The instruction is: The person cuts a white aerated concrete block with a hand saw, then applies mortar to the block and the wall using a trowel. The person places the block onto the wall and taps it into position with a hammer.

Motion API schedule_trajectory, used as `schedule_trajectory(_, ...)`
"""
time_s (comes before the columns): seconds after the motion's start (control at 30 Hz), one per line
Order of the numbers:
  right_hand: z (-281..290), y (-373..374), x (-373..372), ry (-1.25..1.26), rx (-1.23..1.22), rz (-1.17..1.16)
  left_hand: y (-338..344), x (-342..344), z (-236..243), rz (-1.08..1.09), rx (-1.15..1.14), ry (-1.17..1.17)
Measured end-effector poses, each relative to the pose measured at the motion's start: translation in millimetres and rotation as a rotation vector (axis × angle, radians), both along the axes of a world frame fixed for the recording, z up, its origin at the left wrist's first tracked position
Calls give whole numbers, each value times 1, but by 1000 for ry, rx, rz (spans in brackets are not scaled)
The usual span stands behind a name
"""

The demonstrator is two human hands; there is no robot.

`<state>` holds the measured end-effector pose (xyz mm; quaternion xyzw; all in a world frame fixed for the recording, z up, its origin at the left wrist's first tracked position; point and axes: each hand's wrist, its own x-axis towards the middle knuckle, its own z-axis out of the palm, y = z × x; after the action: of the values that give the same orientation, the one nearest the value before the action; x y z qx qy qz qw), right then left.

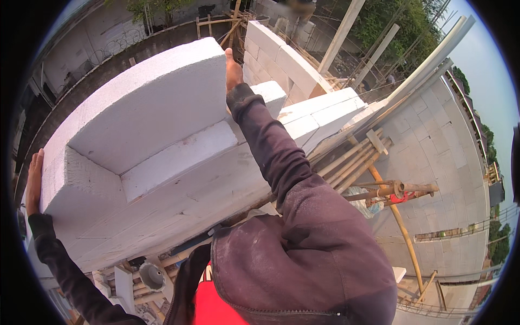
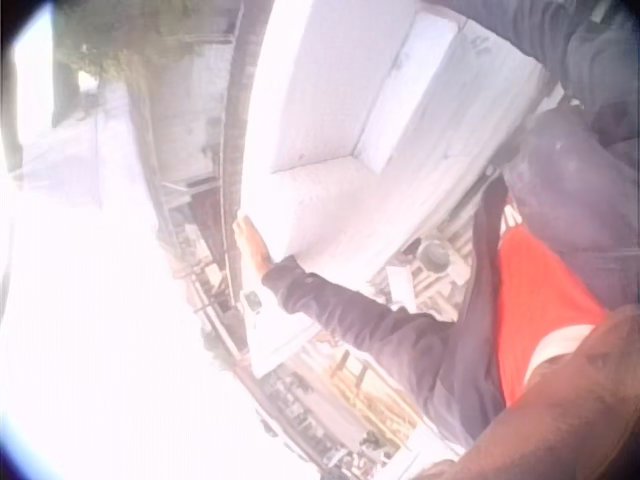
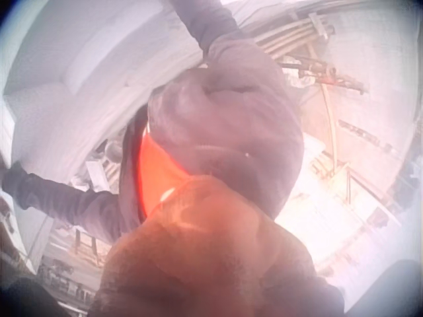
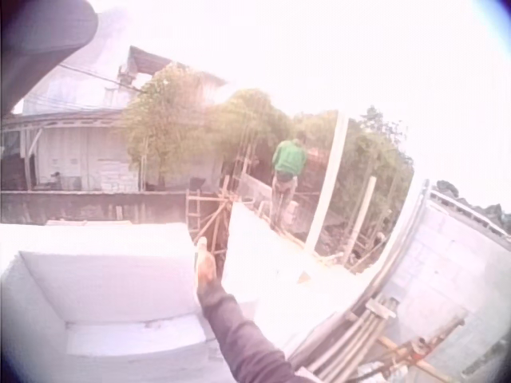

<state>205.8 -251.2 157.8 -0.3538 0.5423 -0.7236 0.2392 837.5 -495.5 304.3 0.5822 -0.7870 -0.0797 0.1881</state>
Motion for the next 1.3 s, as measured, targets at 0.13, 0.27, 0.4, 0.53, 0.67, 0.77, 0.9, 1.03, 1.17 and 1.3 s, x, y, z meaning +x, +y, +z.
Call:
schedule_trajectory(0.13, -3, 1, 7, 241, 27, -105, 8, -7, 2, 60, 19, 31)
schedule_trajectory(0.27, -8, 1, -25, -325, -145, 112, 22, -32, 9, -7, 27, 33)
schedule_trajectory(0.4, -14, -9, 0, 335, 88, 133, 33, -29, 22, -41, 100, -31)
schedule_trajectory(0.53, -9, -1, 6, 397, -7, 145, 72, -68, 26, -77, 109, -35)
schedule_trajectory(0.67, 10, 8, 17, 244, 100, 185, 131, -116, 45, -230, 81, -203)
schedule_trajectory(0.77, 12, 11, 18, 40, 124, 312, 173, -155, 45, -279, 10, -269)
schedule_trajectory(0.9, 4, 8, 20, -48, 56, 259, 200, -175, 45, -220, 0, -311)
schedule_trajectory(1.03, 19, 7, 7, -179, 38, 279, 195, -156, 37, -178, -40, -266)
schedule_trajectory(1.17, 32, 4, 4, -340, -55, 277, 191, -159, 25, -200, -49, -222)
schedule_trajectory(1.3, 27, 0, 4, -300, -182, 242, 189, -172, 29, -188, -88, -205)
